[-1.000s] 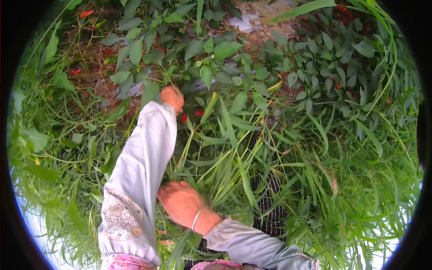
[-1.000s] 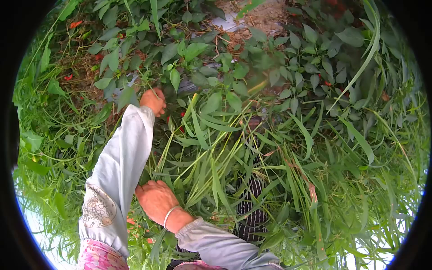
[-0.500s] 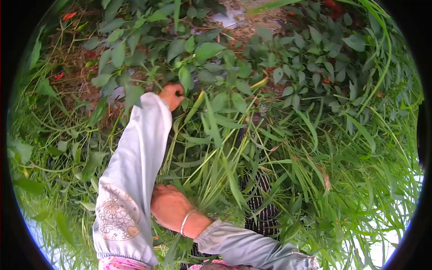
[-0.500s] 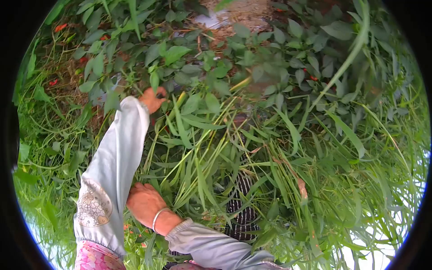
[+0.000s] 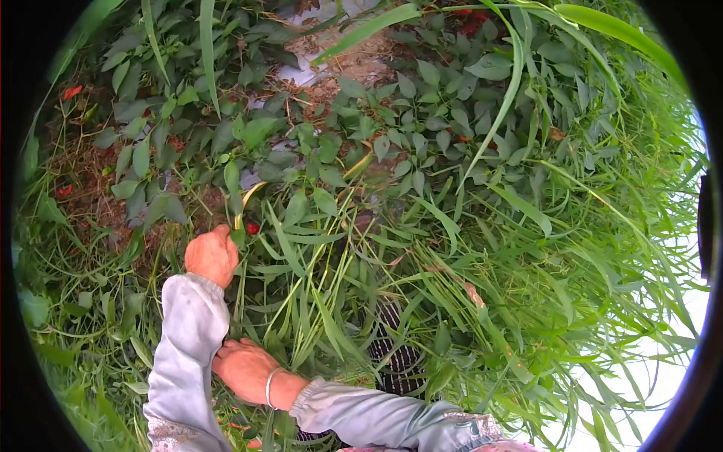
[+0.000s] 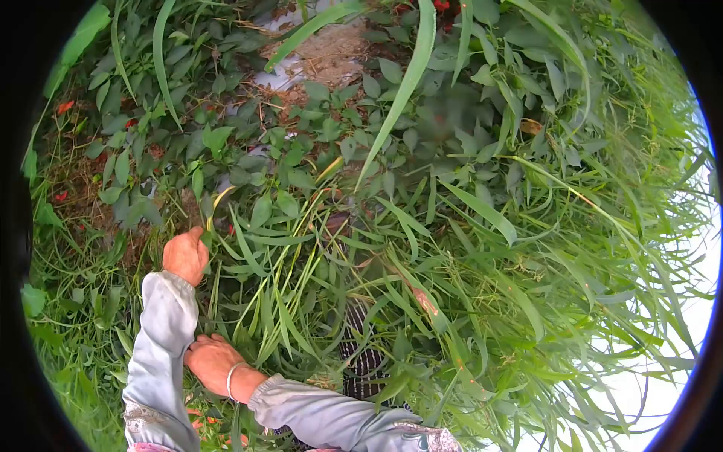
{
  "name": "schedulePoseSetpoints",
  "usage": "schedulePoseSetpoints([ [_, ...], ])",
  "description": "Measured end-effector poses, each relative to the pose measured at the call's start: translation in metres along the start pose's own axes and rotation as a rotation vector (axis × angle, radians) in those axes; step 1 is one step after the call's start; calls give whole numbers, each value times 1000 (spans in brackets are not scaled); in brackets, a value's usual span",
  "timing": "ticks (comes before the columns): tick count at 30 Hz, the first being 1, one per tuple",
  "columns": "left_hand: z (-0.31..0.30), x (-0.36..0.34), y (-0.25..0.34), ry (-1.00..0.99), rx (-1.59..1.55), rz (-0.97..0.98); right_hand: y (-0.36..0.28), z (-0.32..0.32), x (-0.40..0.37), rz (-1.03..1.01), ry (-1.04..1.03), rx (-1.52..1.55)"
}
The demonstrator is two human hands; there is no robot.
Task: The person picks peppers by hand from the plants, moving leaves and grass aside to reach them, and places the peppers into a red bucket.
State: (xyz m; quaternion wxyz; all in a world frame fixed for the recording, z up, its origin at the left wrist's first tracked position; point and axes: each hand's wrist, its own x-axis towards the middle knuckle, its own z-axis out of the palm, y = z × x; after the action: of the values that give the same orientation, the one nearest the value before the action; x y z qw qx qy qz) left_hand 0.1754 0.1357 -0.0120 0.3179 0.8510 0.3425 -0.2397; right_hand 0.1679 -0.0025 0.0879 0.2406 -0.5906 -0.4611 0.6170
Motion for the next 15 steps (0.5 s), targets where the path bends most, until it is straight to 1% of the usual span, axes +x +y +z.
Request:
schedulePoseSetpoints([
  [1, 1, -4, -2, -11, -18, 41, 1, 0, 0, 8, 20, 15],
  [2, 1, -11, 5, -47, -17, -4, 1, -2, 1, 11, -13, 27],
  [3, 14, -17, -1, -100, -56, -87, 1, -4, 2, 12, -46, 40],
  [4, 15, -19, 0, -51, -72, -106, 1, -6, 4, 13, -78, 52],
  [5, 15, -19, 1, -3, -89, -125, 3, -5, 4, -1, -28, 106],
  [6, 23, -15, -11, 199, -166, -46, 6, -3, 4, -14, 20, 159],
  [7, 13, -7, -2, 400, -244, 31, 7, -7, 4, -28, 66, 211],
  [8, -5, -6, 6, 256, -303, -81, 13, -13, 5, -39, 70, 306],
  [9, -7, 0, 5, 240, -388, -129, 16, -30, 4, -23, 114, 398],
  [11, -33, 7, 41, 223, -455, -126, 19, -78, -5, 7, 208, 577],
  [13, -16, 11, 50, 340, -561, 78, 43, -108, -10, -83, 655, 883],
  [14, -13, 10, 62, 287, -644, 20, 47, -147, -26, 71, 717, 1117],
  [15, -12, 8, 78, 344, -609, 120, 68, -176, -37, 171, 844, 981],
])
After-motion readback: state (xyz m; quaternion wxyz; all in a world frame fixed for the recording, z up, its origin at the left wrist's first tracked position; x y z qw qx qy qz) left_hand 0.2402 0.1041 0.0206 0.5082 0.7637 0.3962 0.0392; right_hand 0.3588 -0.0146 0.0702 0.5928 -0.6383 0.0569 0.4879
